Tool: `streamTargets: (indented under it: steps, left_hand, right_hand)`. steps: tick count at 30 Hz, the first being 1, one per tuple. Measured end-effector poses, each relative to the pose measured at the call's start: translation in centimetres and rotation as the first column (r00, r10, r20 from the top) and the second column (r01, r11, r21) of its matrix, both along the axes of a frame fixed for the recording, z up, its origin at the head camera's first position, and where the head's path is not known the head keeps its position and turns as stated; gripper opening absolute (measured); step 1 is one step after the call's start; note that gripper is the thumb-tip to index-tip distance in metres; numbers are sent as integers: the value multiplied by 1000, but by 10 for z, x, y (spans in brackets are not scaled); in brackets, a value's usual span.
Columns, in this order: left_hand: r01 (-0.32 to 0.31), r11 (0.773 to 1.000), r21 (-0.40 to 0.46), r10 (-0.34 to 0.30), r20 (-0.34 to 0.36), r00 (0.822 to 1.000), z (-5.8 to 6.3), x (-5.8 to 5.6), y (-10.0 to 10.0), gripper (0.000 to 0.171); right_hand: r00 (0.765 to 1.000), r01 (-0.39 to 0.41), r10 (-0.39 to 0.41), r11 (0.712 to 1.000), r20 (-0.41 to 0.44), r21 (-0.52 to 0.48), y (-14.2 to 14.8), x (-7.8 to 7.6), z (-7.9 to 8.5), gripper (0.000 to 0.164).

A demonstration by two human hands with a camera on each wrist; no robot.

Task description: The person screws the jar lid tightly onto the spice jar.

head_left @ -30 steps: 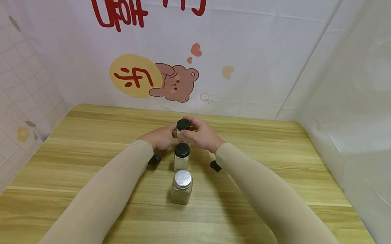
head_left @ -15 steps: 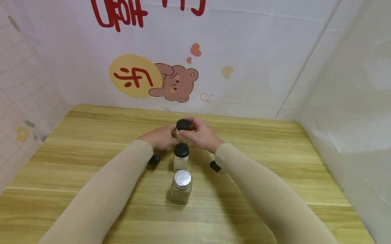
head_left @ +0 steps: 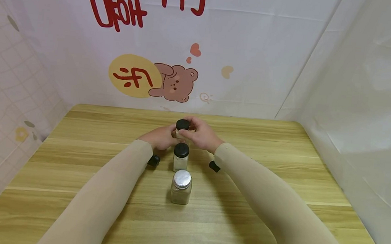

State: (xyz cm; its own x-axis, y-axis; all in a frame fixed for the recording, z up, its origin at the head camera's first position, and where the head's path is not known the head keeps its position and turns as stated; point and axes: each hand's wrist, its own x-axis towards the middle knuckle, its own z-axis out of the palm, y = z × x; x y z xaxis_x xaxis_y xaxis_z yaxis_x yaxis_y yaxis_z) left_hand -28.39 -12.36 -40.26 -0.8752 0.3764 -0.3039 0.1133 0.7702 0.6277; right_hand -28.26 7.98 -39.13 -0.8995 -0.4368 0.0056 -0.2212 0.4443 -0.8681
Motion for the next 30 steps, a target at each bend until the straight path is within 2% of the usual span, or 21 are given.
streamTargets:
  steps: [15,22,30]
  left_hand:
    - [-6,1000,3,6,8,1000,-1,0,1,61]
    - [6,1000,-5,-6,-2,1000,-1,-1,1,62]
    - [11,1000,-7,-11,-9,1000,-2,-2,0,62]
  right_hand:
    - [999,28,-26,998,-29,63,1,3,3,46]
    - [998,-12,19,996,-66,94,1,1,4,63]
    - [997,-32,36,998,-66,58,0,0,3,45]
